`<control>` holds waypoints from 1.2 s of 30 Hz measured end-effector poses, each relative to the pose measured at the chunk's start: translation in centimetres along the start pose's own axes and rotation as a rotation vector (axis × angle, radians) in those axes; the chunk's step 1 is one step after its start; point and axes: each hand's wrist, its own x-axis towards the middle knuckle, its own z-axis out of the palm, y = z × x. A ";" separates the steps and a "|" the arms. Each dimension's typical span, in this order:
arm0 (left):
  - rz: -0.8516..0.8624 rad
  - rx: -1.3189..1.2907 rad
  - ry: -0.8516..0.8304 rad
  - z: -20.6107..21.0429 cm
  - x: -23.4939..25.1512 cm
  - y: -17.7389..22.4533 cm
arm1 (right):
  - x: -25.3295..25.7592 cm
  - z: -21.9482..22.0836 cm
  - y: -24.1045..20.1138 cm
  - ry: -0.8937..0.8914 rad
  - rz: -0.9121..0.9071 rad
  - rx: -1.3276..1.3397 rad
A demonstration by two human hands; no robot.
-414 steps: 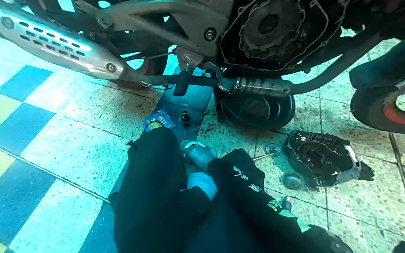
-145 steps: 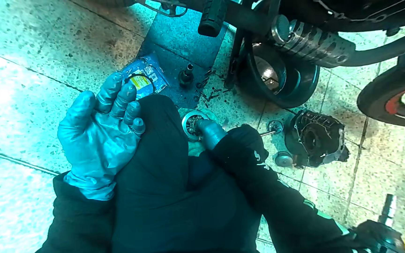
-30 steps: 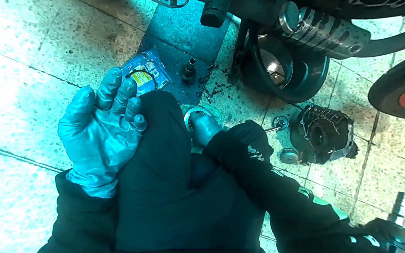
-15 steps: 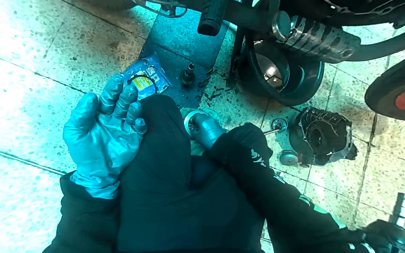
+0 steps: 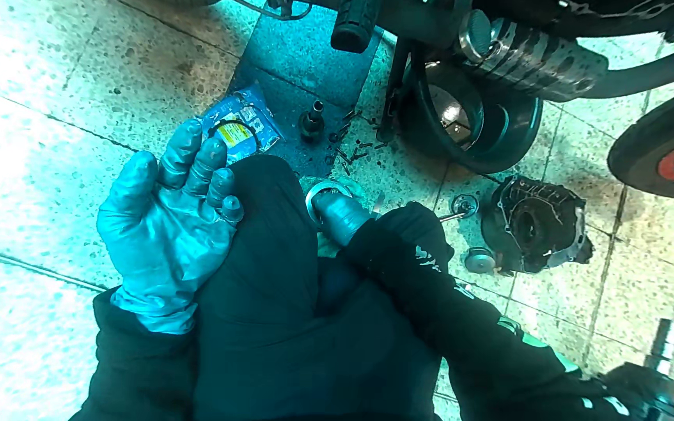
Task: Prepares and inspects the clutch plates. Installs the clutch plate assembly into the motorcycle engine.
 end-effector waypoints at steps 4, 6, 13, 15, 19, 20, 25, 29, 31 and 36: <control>-0.008 -0.031 -0.008 0.0 0.0 0.0 | -3.1 0.8 1.1 0.217 -0.106 -0.081; -0.007 -0.029 -0.008 0.0 0.0 0.0 | -3.1 0.8 1.1 0.234 -0.061 -0.038; 0.002 0.022 0.004 0.2 0.0 0.0 | -5.7 -1.0 0.3 0.247 -0.080 0.085; 0.003 0.008 0.008 0.2 -0.1 0.1 | -3.2 -2.8 -2.3 -0.096 0.121 -0.026; -0.006 0.033 0.012 0.1 0.0 0.0 | -3.2 1.1 0.9 0.242 -0.136 -0.107; -0.004 0.039 0.006 0.1 0.0 0.0 | -4.4 0.8 1.5 0.280 -0.224 -0.116; -0.001 0.007 0.001 0.1 0.1 0.0 | -1.1 2.4 2.0 0.197 -0.173 -0.101; 0.000 -0.013 -0.007 0.1 0.1 0.0 | -1.2 1.9 1.8 0.178 -0.154 -0.109; 0.003 -0.021 0.003 0.1 0.1 0.0 | -2.9 0.7 1.5 0.195 -0.153 -0.096; 0.000 0.006 0.005 0.1 0.0 -0.1 | -5.8 -0.4 1.5 0.267 -0.147 0.047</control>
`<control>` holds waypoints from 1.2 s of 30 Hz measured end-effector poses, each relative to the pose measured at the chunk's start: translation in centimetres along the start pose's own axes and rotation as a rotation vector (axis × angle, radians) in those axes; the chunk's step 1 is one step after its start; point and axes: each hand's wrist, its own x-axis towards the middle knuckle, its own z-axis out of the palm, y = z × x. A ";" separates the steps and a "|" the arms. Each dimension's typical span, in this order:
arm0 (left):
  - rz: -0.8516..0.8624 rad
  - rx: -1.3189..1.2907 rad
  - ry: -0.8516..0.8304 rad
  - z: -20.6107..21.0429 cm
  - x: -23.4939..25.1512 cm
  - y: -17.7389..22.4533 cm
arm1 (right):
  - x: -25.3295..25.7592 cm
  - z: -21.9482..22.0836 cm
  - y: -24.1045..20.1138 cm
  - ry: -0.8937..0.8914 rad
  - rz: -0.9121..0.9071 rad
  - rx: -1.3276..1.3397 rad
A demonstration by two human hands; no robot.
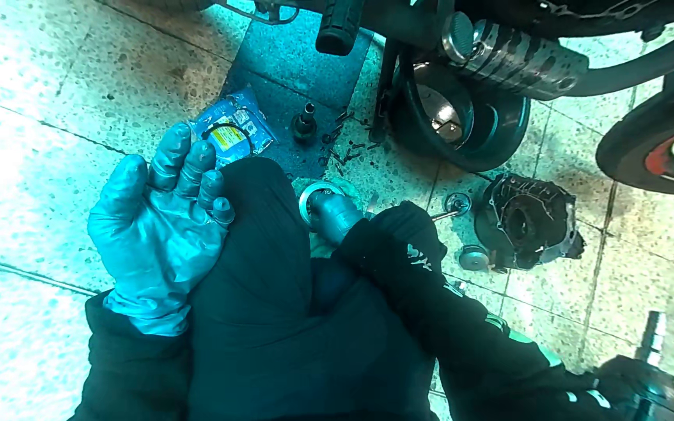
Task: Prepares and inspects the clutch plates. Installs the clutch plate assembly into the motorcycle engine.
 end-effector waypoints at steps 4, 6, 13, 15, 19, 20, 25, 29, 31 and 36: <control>-0.002 -0.005 -0.010 -0.1 -0.1 0.2 | 0.6 -0.7 1.5 0.180 0.002 0.093; -0.004 -0.004 -0.001 -0.1 -0.2 0.2 | 1.3 -1.1 2.1 0.155 0.067 0.046; -0.005 -0.041 0.031 0.1 -0.2 0.2 | 1.3 0.0 1.1 -0.054 0.025 -0.153; -0.039 -0.084 -0.059 -1.7 -0.1 0.4 | 1.7 0.1 1.1 -0.057 0.029 -0.190; -0.040 -0.100 -0.072 -1.8 -0.1 0.5 | 2.6 0.1 1.3 -0.081 -0.055 -0.237; -0.020 -0.063 0.002 -0.4 -0.2 0.3 | 2.7 0.0 1.4 -0.084 -0.057 -0.224; 0.011 -0.025 -0.005 -0.1 -0.3 0.1 | 2.1 -0.6 1.5 -0.039 0.055 -0.080; -0.001 -0.002 -0.008 0.0 0.2 0.2 | 0.5 -2.8 1.7 0.075 0.041 0.017; 0.000 0.070 0.027 0.2 0.1 0.2 | -1.4 -3.6 2.5 0.222 0.044 0.269; -0.034 0.573 0.016 2.1 0.8 -0.5 | -7.6 -6.1 2.8 0.532 -0.009 0.748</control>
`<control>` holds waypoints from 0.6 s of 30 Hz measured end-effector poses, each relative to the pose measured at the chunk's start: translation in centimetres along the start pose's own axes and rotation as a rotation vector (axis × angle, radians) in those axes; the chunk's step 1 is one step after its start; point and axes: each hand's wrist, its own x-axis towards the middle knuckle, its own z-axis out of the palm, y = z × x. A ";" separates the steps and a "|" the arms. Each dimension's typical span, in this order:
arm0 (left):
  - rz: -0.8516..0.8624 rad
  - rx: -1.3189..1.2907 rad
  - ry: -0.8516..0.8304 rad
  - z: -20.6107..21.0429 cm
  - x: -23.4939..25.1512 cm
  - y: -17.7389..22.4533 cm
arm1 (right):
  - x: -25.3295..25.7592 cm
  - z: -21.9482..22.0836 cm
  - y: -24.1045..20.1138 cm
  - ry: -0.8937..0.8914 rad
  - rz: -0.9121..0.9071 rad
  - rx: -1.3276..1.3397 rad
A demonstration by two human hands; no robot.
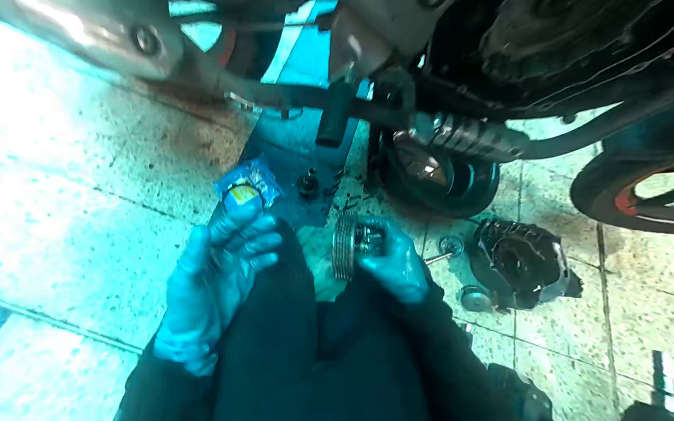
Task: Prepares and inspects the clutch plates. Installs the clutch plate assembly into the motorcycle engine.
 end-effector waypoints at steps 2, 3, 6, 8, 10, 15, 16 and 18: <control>0.015 0.212 -0.168 0.9 0.9 -0.6 | -1.8 -1.1 -1.2 0.047 0.005 0.250; -0.002 0.308 -0.216 1.9 1.3 -1.0 | -2.7 -1.6 -1.6 0.061 -0.003 0.343; -0.122 0.524 -0.334 6.1 1.4 -2.2 | -4.8 -2.5 -3.2 0.069 -0.047 0.491; -0.161 0.527 -0.449 8.0 1.4 -4.4 | -5.8 -3.0 -4.2 0.054 -0.066 0.550; -0.107 0.526 -0.523 9.0 1.4 -6.1 | -6.8 -3.7 -4.8 0.035 -0.070 0.585; 0.006 0.504 -0.593 9.4 1.4 -6.6 | -8.6 -4.5 -4.9 -0.013 -0.106 0.666; 0.018 0.510 -0.603 9.4 1.3 -6.7 | -8.9 -4.6 -4.8 -0.017 -0.104 0.670; 0.028 0.475 -0.618 9.4 0.8 -6.9 | -9.6 -4.6 -4.7 -0.015 -0.091 0.662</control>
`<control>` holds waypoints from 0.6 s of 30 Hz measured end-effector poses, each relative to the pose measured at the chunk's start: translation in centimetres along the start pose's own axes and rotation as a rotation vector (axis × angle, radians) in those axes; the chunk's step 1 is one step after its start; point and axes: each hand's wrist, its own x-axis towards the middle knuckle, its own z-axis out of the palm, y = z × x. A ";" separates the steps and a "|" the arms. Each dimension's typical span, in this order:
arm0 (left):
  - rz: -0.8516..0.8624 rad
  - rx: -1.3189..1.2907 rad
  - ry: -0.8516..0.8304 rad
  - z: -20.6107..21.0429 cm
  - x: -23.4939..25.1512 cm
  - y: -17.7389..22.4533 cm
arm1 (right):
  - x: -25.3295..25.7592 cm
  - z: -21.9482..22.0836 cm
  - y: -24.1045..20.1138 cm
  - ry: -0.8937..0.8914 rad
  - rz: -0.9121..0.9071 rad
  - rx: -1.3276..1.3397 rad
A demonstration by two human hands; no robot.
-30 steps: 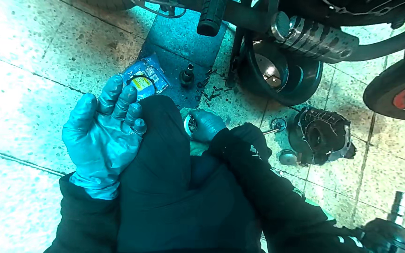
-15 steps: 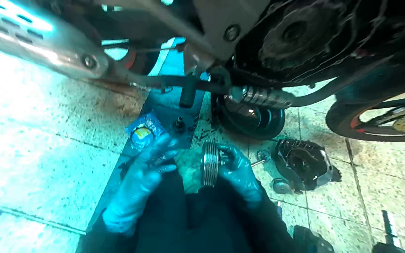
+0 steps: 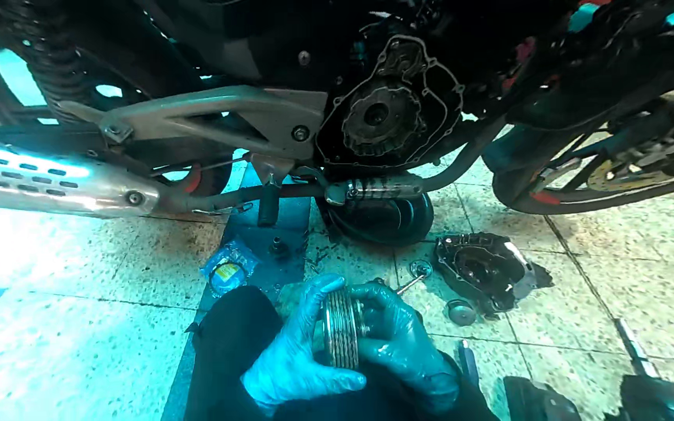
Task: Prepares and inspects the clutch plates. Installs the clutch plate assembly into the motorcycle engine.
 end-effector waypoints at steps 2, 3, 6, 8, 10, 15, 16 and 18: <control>-0.024 -0.097 -0.009 0.4 -0.7 -0.1 | -0.7 -0.1 0.3 0.007 0.008 -0.038; -0.053 -0.148 -0.017 0.5 -1.1 0.0 | -1.1 -0.2 0.6 0.004 0.007 -0.052; -0.074 -0.137 0.003 0.7 -1.3 0.0 | -2.1 -0.4 1.3 -0.018 -0.004 -0.096; -0.060 -0.009 0.052 1.3 -1.0 -0.2 | -2.6 -0.3 1.9 -0.012 -0.021 -0.101; -0.037 0.066 0.053 1.5 -0.6 -0.4 | -2.9 -0.4 2.3 0.006 -0.038 -0.092; 0.008 0.078 0.053 1.9 -0.4 -1.2 | -3.6 -0.8 2.6 0.035 -0.040 -0.124; 0.017 0.084 0.052 2.0 -0.4 -1.3 | -3.7 -0.9 2.7 0.034 -0.043 -0.130; 0.013 0.066 0.043 2.1 -0.6 -1.5 | -4.0 -0.9 2.8 0.032 -0.042 -0.129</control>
